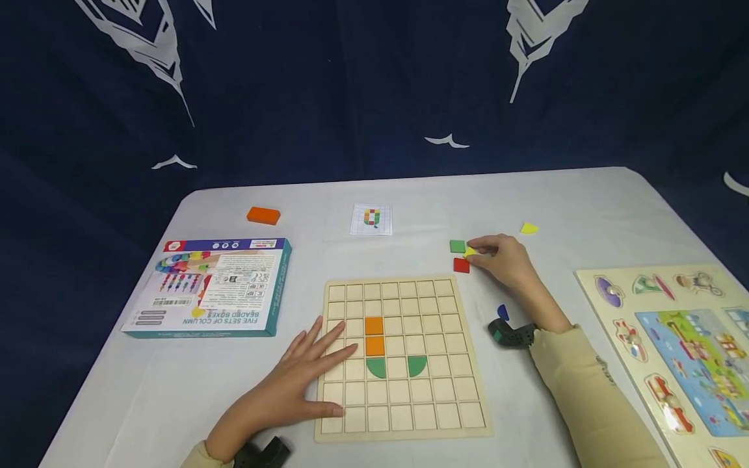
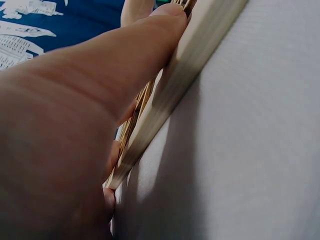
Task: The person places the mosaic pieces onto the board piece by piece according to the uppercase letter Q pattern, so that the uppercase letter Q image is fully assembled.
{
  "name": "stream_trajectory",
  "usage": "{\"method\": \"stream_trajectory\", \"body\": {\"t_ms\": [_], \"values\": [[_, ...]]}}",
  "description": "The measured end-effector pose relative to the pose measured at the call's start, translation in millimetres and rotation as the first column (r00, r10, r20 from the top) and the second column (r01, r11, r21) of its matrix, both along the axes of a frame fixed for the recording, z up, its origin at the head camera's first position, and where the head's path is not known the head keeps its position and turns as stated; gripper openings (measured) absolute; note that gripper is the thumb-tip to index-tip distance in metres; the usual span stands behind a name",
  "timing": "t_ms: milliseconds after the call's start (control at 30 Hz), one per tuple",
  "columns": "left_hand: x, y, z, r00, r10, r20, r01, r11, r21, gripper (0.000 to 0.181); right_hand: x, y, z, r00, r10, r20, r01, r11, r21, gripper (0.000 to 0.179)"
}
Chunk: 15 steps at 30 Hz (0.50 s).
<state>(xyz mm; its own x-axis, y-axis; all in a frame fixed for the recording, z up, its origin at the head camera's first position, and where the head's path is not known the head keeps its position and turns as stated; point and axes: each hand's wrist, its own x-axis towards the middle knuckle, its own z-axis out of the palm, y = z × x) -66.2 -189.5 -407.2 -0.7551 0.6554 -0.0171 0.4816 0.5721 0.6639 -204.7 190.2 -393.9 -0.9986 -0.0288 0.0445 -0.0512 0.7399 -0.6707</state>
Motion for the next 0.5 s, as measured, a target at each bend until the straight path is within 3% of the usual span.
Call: {"method": "stream_trajectory", "body": {"t_ms": [233, 500], "values": [[0.4, -0.4, -1.0, 1.0, 0.001, 0.002, -0.001, 1.0, -0.007, 0.086, 0.0, -0.4, -3.7, 1.0, -0.024, -0.001, 0.024, 1.0, 0.005, 0.021], [0.9, -0.1, -0.2, 1.0, 0.0, -0.024, 0.001, 1.0, 0.008, 0.085, -0.6, -0.9, -3.7, 0.998, 0.011, -0.06, -0.01, 1.0, 0.011, 0.021]]}}
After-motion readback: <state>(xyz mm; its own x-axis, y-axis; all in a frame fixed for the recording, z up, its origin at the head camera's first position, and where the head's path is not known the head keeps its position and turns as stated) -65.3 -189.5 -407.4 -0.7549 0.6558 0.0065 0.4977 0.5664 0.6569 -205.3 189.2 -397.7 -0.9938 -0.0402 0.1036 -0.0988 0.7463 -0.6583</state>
